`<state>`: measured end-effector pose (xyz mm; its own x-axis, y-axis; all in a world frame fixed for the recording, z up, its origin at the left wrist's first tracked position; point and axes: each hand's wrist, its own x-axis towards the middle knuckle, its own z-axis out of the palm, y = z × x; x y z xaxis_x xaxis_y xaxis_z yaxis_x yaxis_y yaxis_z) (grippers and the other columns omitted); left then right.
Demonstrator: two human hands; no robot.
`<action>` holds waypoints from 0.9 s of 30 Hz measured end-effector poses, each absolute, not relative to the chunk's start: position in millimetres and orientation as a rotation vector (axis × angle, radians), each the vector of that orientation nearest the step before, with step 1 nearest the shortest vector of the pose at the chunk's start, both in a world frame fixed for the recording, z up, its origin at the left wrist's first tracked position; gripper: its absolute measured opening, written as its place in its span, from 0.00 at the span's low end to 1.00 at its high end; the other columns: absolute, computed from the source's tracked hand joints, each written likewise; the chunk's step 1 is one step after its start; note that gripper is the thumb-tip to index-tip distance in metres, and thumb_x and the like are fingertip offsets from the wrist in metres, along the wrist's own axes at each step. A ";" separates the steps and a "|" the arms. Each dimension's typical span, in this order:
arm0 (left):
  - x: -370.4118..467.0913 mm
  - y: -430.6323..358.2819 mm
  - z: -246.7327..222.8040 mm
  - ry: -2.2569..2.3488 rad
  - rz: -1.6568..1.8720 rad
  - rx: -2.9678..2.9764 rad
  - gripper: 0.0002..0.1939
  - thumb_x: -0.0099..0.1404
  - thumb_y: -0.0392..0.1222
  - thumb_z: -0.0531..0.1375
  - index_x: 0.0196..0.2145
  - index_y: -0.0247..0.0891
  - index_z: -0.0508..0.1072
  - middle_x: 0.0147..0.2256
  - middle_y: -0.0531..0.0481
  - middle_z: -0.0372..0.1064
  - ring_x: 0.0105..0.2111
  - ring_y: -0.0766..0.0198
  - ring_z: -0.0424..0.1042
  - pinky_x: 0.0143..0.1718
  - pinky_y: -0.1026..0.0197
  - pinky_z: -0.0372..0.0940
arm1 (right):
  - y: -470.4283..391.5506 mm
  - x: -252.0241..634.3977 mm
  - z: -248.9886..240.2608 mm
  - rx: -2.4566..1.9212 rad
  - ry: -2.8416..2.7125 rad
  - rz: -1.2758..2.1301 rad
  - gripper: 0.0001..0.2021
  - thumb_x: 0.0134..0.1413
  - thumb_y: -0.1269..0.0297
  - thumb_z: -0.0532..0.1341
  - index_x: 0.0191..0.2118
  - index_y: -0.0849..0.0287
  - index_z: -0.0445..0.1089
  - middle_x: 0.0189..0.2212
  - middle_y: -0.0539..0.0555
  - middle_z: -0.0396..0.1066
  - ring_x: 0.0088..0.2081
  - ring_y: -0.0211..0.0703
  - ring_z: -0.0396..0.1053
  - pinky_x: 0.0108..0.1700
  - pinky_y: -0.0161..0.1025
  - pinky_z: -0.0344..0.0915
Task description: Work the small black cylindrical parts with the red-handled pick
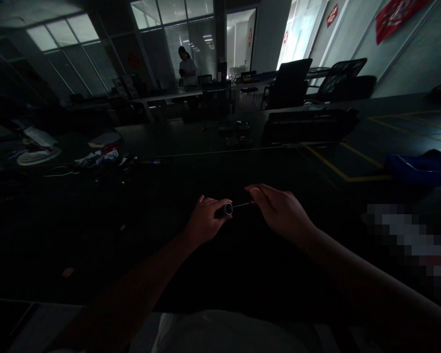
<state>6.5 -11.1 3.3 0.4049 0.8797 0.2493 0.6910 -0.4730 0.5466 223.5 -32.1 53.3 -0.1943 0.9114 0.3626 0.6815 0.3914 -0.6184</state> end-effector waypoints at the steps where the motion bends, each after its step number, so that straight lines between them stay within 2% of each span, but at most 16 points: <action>1: 6.8 -11.2 3.7 1.353 0.741 2.309 0.20 0.64 0.40 0.66 0.53 0.49 0.74 0.49 0.50 0.76 0.51 0.55 0.72 0.66 0.37 0.47 | -32.0 223.2 53.3 -1.367 -1.941 0.428 0.17 0.69 0.57 0.50 0.47 0.55 0.74 0.35 0.56 0.78 0.33 0.46 0.76 0.36 0.42 0.65; 4: 6.7 -11.1 5.0 1.364 0.750 2.298 0.20 0.64 0.39 0.67 0.53 0.49 0.74 0.49 0.50 0.76 0.50 0.56 0.72 0.66 0.38 0.47 | -33.3 221.7 53.3 -1.330 -1.935 0.460 0.15 0.68 0.61 0.51 0.53 0.55 0.71 0.32 0.54 0.77 0.30 0.44 0.74 0.34 0.41 0.65; 7: 5.5 -10.6 5.6 1.378 0.737 2.285 0.20 0.64 0.39 0.66 0.53 0.48 0.74 0.49 0.50 0.76 0.51 0.55 0.72 0.66 0.38 0.47 | -35.2 220.2 53.1 -1.269 -1.948 0.428 0.20 0.65 0.64 0.54 0.61 0.56 0.63 0.31 0.53 0.75 0.29 0.44 0.72 0.34 0.41 0.65; 9: 5.0 -10.6 5.4 1.377 0.739 2.280 0.20 0.64 0.40 0.66 0.54 0.49 0.73 0.49 0.50 0.76 0.52 0.55 0.72 0.66 0.38 0.47 | -35.7 220.3 53.4 -1.227 -1.958 0.416 0.21 0.64 0.65 0.54 0.62 0.56 0.60 0.33 0.53 0.74 0.31 0.44 0.72 0.35 0.41 0.65; 15: 7.4 -11.6 3.6 1.350 0.746 2.300 0.20 0.64 0.40 0.66 0.53 0.49 0.74 0.48 0.50 0.76 0.50 0.55 0.72 0.65 0.38 0.49 | -36.4 223.1 53.8 -1.327 -1.873 0.503 0.14 0.67 0.59 0.51 0.53 0.54 0.66 0.28 0.51 0.74 0.24 0.41 0.68 0.28 0.39 0.60; 18: 7.6 -10.9 4.3 1.344 0.777 2.281 0.19 0.65 0.40 0.66 0.53 0.48 0.73 0.49 0.51 0.76 0.50 0.55 0.72 0.65 0.40 0.51 | -36.6 220.9 49.2 -1.285 -1.769 0.528 0.10 0.64 0.61 0.54 0.49 0.54 0.64 0.32 0.52 0.74 0.29 0.42 0.70 0.30 0.39 0.61; 21: 6.8 -10.7 6.5 1.364 0.806 2.213 0.19 0.65 0.40 0.65 0.53 0.46 0.73 0.49 0.50 0.76 0.50 0.56 0.73 0.60 0.47 0.60 | -34.3 217.1 44.1 -1.195 -1.696 0.601 0.07 0.61 0.59 0.58 0.43 0.55 0.66 0.33 0.52 0.73 0.33 0.43 0.70 0.35 0.40 0.64; 24: 6.3 -10.5 9.4 1.299 0.864 2.249 0.18 0.66 0.40 0.64 0.54 0.45 0.73 0.49 0.49 0.75 0.50 0.57 0.72 0.55 0.52 0.65 | -27.0 216.3 40.7 -1.157 -1.490 0.778 0.10 0.63 0.55 0.58 0.40 0.55 0.69 0.27 0.50 0.69 0.31 0.42 0.68 0.35 0.41 0.65; 27: 6.2 -7.7 11.2 1.242 0.898 2.353 0.18 0.68 0.40 0.62 0.55 0.46 0.72 0.50 0.48 0.74 0.51 0.58 0.72 0.57 0.52 0.63 | -15.9 220.1 37.9 -1.119 -1.115 1.061 0.13 0.61 0.51 0.59 0.34 0.55 0.69 0.25 0.48 0.66 0.27 0.40 0.65 0.33 0.41 0.66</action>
